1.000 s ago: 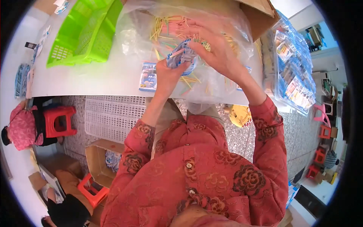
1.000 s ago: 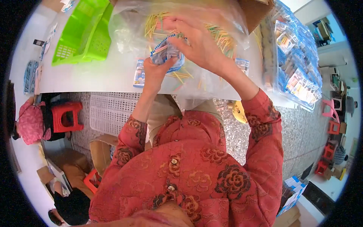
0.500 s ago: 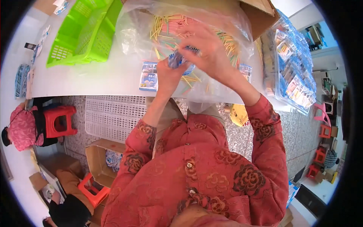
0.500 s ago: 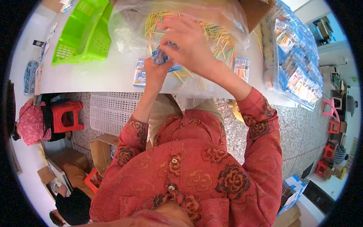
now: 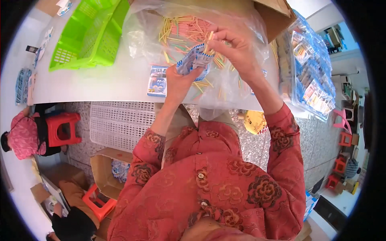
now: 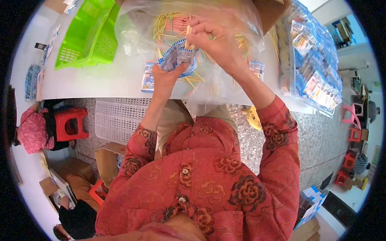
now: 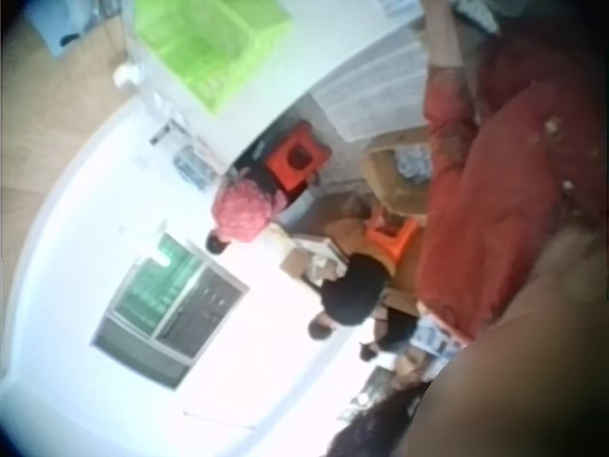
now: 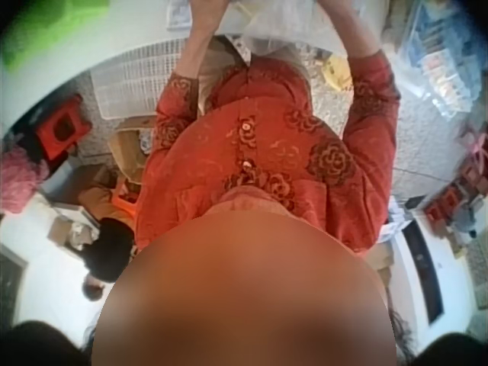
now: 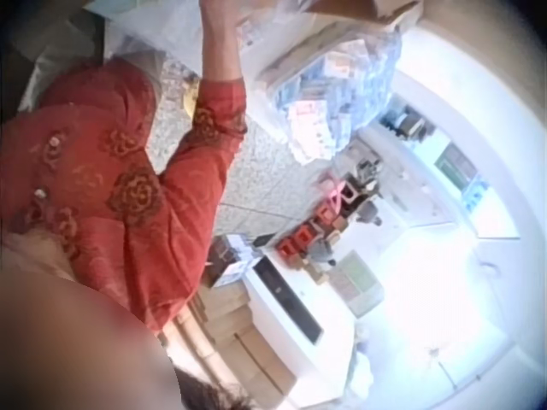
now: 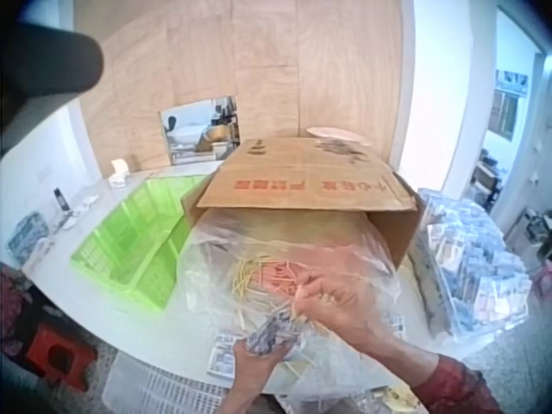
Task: Packaging small colorful sticks into plastic bags.
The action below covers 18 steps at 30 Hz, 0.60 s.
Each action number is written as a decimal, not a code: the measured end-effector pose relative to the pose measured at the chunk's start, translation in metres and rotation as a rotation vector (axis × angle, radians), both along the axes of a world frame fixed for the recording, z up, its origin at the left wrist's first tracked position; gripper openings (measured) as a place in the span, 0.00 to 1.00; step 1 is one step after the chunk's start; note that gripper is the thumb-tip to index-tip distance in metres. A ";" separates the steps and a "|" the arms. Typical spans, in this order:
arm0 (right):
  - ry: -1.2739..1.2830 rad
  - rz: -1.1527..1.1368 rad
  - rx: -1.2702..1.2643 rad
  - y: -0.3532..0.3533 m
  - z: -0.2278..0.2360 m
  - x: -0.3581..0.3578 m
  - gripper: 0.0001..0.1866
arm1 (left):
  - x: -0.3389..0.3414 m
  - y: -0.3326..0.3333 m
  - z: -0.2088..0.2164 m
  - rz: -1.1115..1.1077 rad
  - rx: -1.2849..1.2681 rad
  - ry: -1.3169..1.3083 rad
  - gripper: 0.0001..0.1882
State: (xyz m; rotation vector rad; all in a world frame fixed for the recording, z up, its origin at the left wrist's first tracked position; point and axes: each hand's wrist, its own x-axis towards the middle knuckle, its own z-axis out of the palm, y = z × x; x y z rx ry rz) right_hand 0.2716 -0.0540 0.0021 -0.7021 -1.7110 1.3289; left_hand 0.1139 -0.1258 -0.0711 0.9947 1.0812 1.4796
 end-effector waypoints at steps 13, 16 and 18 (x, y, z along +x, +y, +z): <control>-0.202 0.045 -0.021 -0.008 -0.016 0.012 0.10 | -0.005 -0.001 0.009 -0.061 -0.014 -0.068 0.15; -0.241 -0.033 0.059 -0.009 -0.019 0.010 0.09 | -0.004 -0.004 0.014 -0.070 0.016 -0.116 0.16; -0.186 -0.100 0.037 -0.006 -0.023 0.011 0.08 | -0.006 -0.007 0.015 -0.067 0.004 -0.127 0.15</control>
